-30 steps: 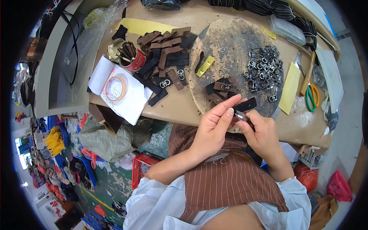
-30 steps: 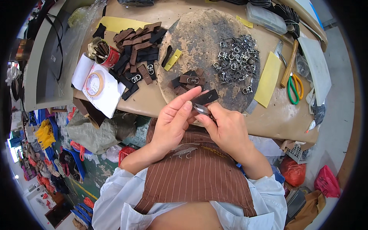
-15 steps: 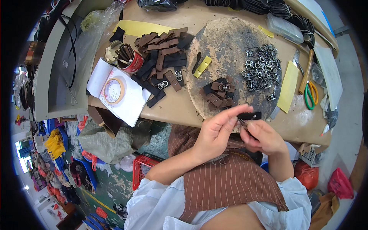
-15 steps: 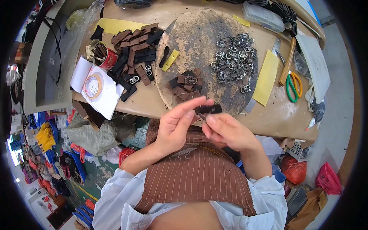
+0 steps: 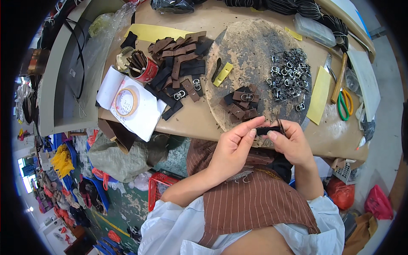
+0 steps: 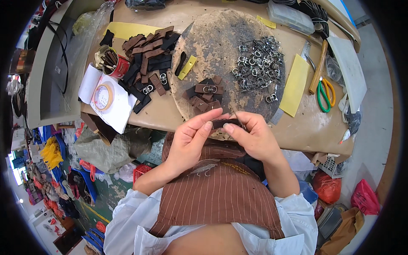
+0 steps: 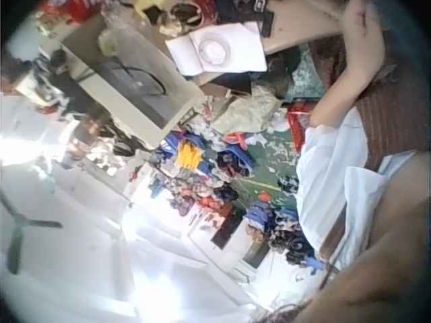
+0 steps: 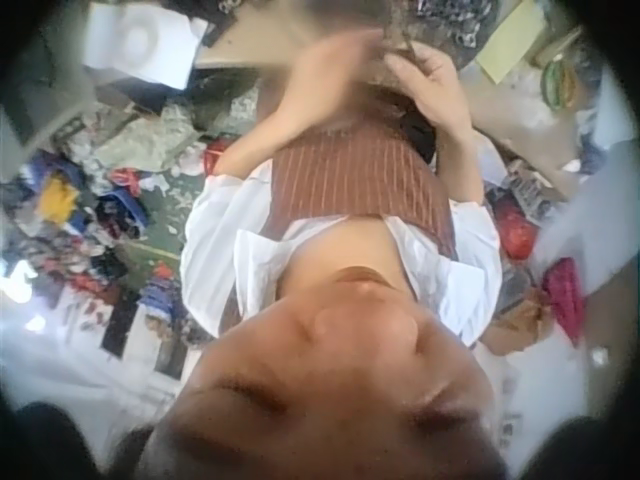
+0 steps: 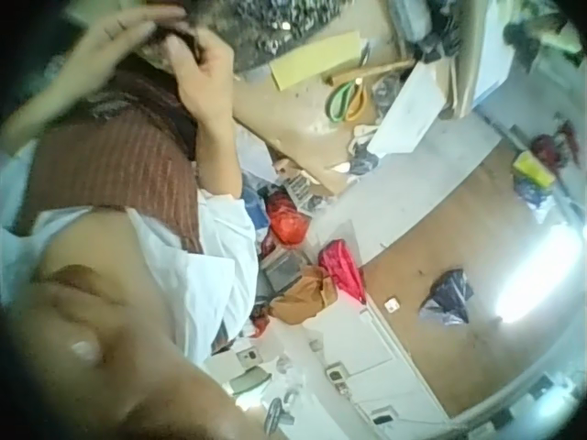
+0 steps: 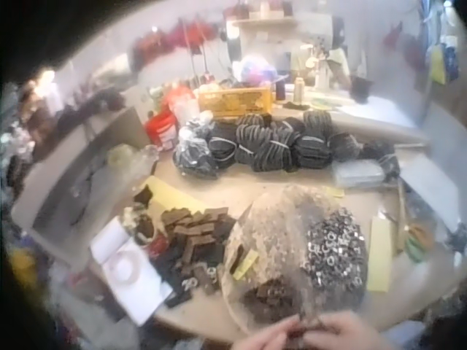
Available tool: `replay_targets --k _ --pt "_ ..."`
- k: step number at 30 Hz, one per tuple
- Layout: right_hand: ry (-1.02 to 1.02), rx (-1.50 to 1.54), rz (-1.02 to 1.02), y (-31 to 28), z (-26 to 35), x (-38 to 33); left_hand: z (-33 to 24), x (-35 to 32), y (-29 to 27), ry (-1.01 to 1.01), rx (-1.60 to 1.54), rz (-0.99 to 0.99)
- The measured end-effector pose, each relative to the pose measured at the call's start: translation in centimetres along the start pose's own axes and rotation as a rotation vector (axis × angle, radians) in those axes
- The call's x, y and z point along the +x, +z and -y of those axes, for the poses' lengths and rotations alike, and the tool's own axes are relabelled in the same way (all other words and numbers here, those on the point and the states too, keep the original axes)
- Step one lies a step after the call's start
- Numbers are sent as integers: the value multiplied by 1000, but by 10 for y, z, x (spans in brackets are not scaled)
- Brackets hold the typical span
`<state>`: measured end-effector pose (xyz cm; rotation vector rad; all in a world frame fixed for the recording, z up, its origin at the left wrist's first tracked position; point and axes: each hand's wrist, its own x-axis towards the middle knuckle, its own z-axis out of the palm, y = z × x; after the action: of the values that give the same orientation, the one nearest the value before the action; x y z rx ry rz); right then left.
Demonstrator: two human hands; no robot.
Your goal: The person assembles small keychains by attaching metal rings to short leather straps. They repeatedly pick up a strap and a ring, thread the ring through the strap, and use pliers to close the ring. The finished keychains are placed on a wooden board on the table.
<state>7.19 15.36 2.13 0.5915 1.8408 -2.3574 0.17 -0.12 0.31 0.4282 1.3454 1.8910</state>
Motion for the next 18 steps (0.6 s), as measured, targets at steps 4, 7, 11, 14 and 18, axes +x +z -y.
replay_targets --k 4,7,11,14,18 --pt "-285 -459 -48 -2 -5 -2 -4 3 -5 -185 -177 34" --pt "-277 -575 -56 -2 3 -5 -11 10 -17 -322 -94 95" --pt "-288 -554 -34 3 6 -8 -7 9 -25 -319 -69 145" --pt "-246 -535 -12 2 3 -8 -6 7 -24 -303 5 138" --pt "-167 -499 -75 -3 -7 -4 -7 2 -7 34 721 33"
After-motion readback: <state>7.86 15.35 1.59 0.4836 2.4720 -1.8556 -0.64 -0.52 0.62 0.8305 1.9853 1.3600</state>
